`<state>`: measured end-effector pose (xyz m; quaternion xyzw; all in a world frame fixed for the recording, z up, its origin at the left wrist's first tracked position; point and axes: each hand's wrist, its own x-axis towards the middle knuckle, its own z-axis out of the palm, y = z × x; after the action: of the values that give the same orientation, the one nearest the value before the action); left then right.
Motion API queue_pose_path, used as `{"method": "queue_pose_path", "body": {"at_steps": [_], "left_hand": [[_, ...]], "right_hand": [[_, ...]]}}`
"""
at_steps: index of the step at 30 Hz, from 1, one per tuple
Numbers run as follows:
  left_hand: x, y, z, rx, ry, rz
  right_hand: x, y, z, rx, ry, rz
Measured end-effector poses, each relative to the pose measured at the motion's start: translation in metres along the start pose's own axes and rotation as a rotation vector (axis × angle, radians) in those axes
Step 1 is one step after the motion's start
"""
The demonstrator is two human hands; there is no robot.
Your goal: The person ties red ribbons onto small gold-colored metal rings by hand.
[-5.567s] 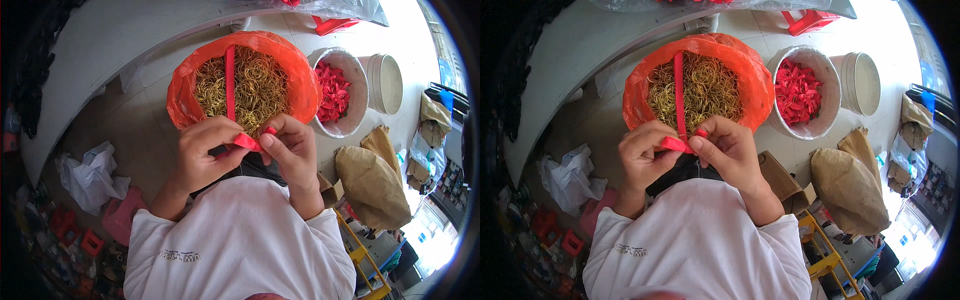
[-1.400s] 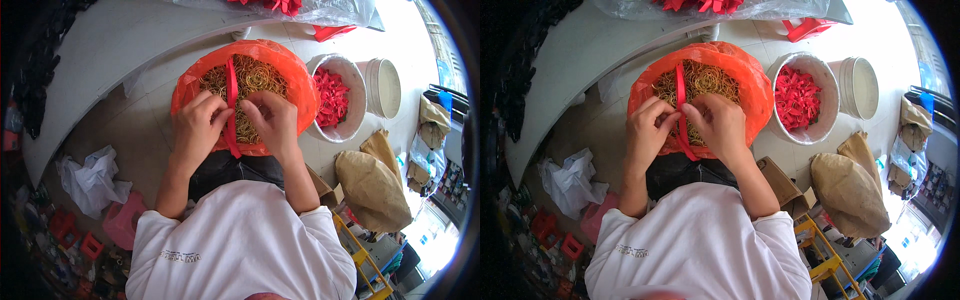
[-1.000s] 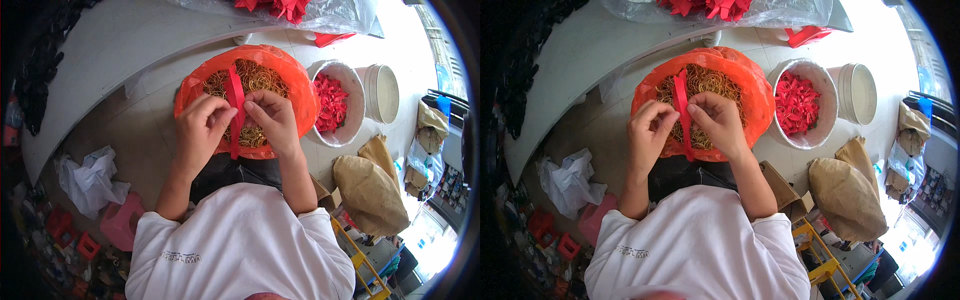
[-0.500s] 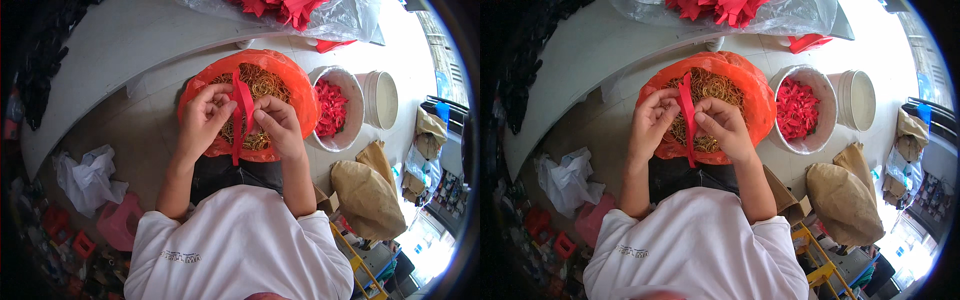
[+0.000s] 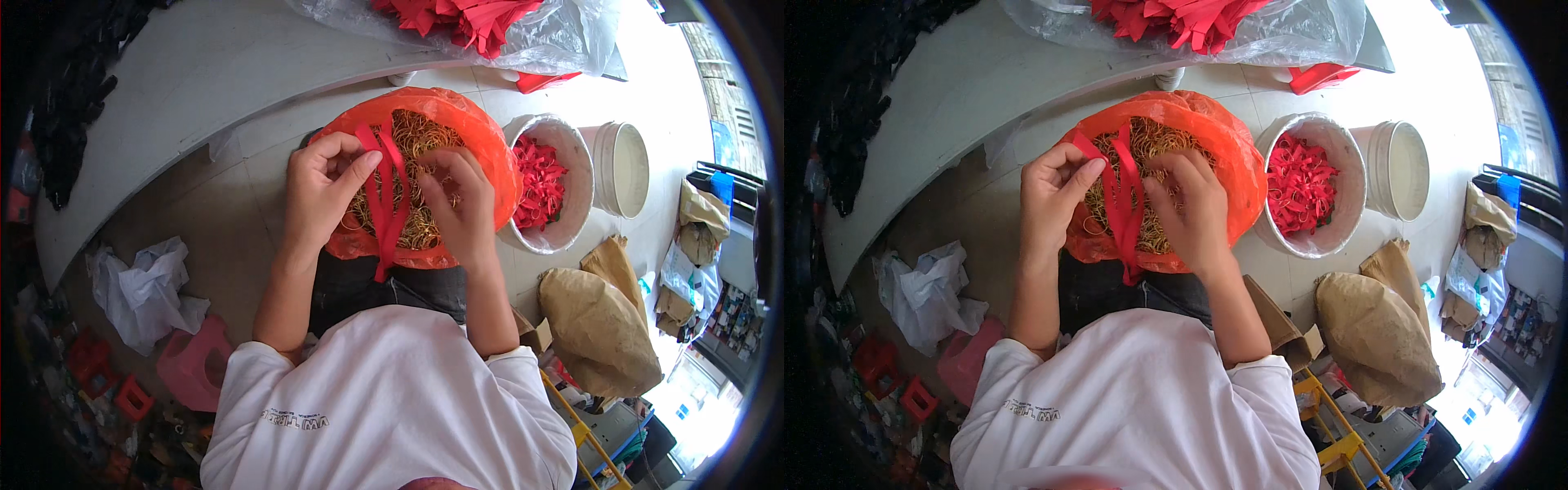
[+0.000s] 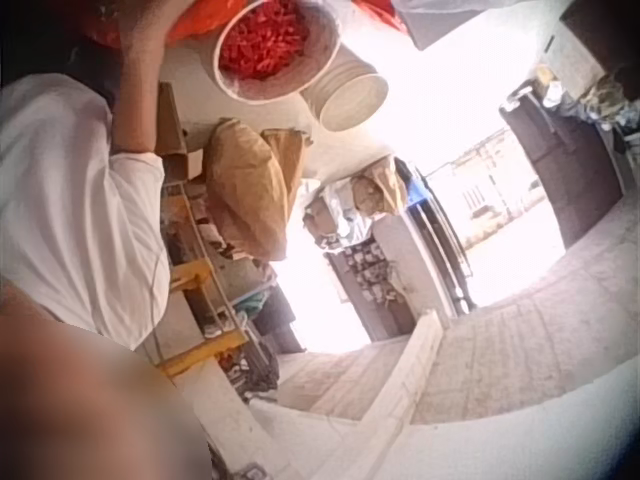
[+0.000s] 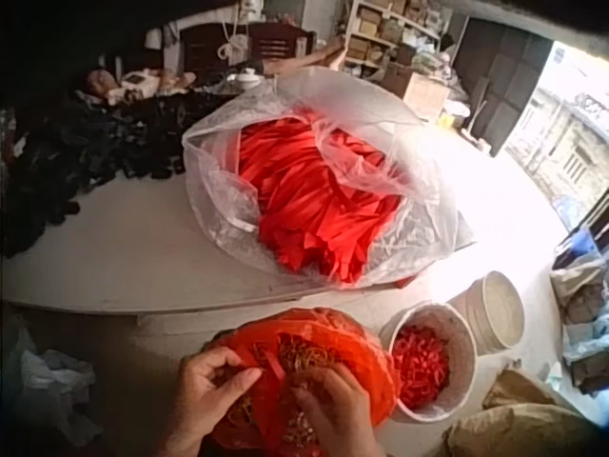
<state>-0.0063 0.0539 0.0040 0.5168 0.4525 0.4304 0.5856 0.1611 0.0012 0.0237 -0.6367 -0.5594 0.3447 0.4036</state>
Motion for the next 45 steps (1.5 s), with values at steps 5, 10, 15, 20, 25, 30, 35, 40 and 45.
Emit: {"method": "queue_pose_path", "body": {"at_steps": [5,10,15,20,25,30,35,40,45], "left_hand": [[-0.002,0.026,0.005,-0.084,-0.071,0.075],[-0.004,0.051,0.0,-0.197,-0.08,0.082],[-0.002,0.049,0.0,-0.142,-0.092,0.158],[-0.009,0.061,0.009,-0.282,-0.13,0.068],[0.003,0.053,-0.036,-0.761,0.143,0.271],[0.0,0.053,-0.056,-0.676,0.367,0.3],[-0.018,0.038,-0.004,-0.353,0.172,0.155],[-0.038,0.032,0.023,-0.373,0.006,0.034],[-0.052,0.026,0.035,-0.345,-0.1,0.008]], "right_hand": [[0.008,-0.01,0.014,0.104,-0.018,-0.305],[0.003,-0.01,0.019,0.436,-0.301,-0.012],[0.0,-0.012,0.014,0.555,-0.446,0.08],[-0.005,-0.013,0.02,0.352,-0.266,-0.363],[-0.046,0.002,0.013,0.828,-0.508,0.145],[-0.075,0.023,-0.005,1.168,-0.232,0.171],[-0.074,0.001,-0.017,0.949,-0.485,0.136],[-0.063,-0.027,-0.021,0.392,-0.417,-0.14],[-0.049,-0.041,-0.021,-0.008,-0.037,-0.077]]}}
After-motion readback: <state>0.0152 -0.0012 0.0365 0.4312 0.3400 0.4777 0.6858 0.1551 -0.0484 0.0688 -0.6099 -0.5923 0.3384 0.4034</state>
